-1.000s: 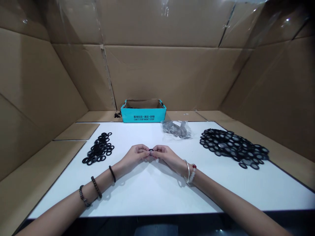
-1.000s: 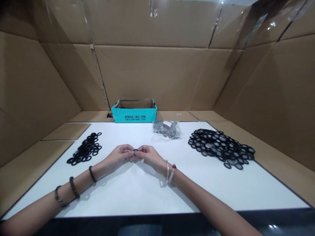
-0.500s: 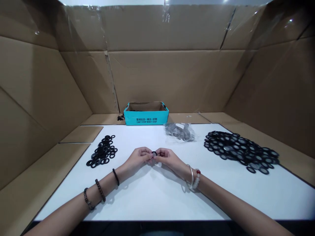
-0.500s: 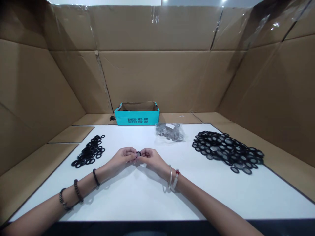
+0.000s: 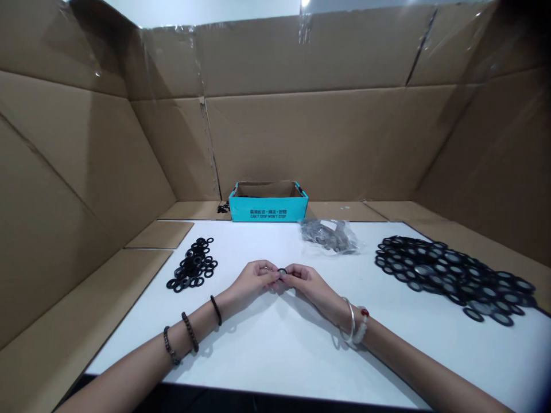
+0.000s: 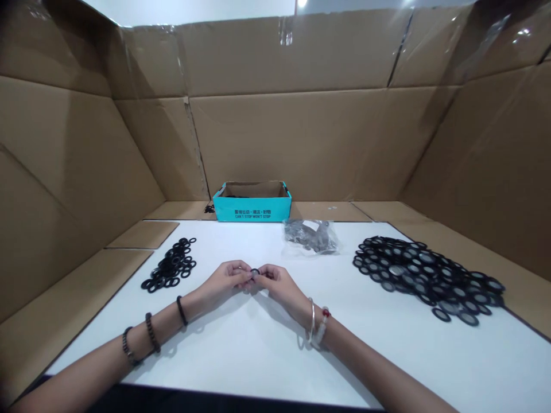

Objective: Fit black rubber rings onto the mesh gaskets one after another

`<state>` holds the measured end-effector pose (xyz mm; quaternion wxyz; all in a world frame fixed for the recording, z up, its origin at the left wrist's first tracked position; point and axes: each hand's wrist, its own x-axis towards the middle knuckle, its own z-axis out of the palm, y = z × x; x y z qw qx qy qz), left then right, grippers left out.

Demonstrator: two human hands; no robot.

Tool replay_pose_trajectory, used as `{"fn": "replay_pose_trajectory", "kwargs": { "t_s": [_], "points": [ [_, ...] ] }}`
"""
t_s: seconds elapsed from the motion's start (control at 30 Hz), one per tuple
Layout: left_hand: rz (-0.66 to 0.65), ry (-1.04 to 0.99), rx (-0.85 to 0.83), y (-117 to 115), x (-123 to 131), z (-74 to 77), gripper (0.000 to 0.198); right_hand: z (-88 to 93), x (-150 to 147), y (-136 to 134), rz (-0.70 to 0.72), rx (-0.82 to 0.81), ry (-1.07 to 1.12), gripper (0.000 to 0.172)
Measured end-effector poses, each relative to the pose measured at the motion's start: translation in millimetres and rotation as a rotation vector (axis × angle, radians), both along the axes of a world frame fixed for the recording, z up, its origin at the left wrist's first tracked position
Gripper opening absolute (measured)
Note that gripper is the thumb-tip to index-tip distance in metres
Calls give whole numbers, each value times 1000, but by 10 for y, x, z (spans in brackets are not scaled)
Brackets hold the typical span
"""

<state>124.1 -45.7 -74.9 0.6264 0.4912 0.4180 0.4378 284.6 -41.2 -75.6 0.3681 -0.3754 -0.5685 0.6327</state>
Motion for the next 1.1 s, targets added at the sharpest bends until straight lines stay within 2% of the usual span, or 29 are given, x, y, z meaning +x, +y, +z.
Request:
{"fn": "replay_pose_trajectory", "kwargs": {
  "t_s": [0.3,0.7,1.1],
  "points": [
    [-11,16,-44,1,-7,-13,36,13,18,7,0,-20,-19,29],
    [24,-24,-78,3,-7,-58,36,-67,16,49,-1,21,-16,25],
    [4,-19,-51,-24,-1,4,36,-19,19,11,4,36,-25,28]
  ]
}}
